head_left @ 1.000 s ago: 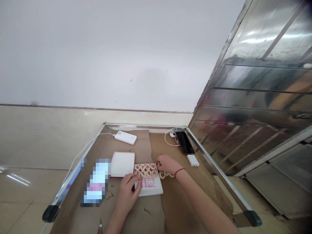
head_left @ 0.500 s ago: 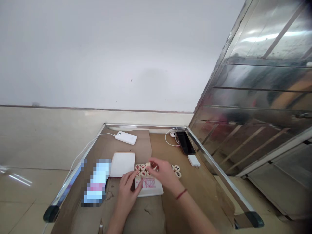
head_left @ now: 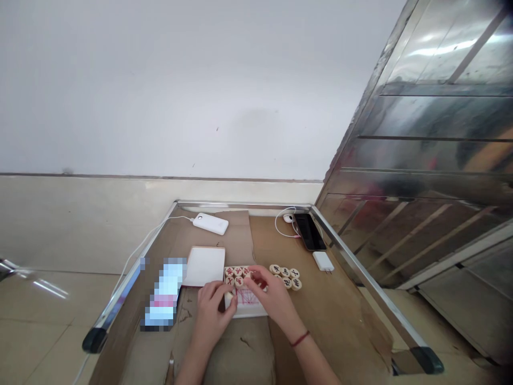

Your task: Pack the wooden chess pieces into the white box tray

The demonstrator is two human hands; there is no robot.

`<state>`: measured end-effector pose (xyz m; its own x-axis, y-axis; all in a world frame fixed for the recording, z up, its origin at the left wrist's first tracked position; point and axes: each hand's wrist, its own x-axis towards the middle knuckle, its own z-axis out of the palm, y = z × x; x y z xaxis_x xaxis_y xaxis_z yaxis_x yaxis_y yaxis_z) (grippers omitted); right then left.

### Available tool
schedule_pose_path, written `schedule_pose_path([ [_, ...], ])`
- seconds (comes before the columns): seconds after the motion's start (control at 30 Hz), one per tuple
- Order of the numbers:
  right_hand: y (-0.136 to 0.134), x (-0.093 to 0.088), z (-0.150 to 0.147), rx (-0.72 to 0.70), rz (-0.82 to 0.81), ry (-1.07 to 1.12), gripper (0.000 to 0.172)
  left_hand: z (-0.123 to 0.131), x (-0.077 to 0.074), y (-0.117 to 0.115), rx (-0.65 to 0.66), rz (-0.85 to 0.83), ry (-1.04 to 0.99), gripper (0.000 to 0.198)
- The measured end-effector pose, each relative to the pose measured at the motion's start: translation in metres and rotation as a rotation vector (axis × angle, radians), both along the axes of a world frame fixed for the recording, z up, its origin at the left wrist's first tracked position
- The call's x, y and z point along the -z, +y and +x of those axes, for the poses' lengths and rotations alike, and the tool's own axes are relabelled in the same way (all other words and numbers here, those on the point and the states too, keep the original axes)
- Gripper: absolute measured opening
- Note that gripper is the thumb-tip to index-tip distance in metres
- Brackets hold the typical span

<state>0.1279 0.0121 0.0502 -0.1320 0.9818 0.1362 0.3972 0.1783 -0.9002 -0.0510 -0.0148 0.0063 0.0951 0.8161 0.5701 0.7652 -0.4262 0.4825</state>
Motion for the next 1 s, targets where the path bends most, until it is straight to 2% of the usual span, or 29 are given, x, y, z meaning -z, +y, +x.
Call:
schedule_pose_path([
  [0.17, -0.006, -0.001, 0.012, 0.03, 0.019, 0.017, 0.031, 0.003, -0.005, -0.001, -0.009, -0.035, 0.064, 0.007],
  [0.4, -0.011, 0.003, 0.007, -0.001, 0.034, 0.049, 0.028, 0.004, -0.004, -0.003, -0.011, -0.067, 0.132, 0.008],
  [0.63, -0.016, 0.004, 0.0, -0.05, -0.001, 0.067, 0.019, 0.004, 0.001, -0.002, -0.066, 0.003, 0.159, 0.015],
  [0.73, -0.02, 0.005, -0.007, -0.107, 0.019, 0.033, 0.019, 0.003, 0.002, 0.0, -0.076, 0.018, 0.128, 0.016],
  [0.9, -0.023, 0.009, -0.024, -0.149, 0.097, -0.139, 0.035, 0.0, 0.0, 0.001, -0.061, -0.01, -0.053, 0.019],
  [1.0, -0.022, 0.008, -0.033, -0.168, 0.126, -0.216, 0.038, -0.001, -0.004, 0.002, -0.045, -0.041, -0.146, 0.019],
])
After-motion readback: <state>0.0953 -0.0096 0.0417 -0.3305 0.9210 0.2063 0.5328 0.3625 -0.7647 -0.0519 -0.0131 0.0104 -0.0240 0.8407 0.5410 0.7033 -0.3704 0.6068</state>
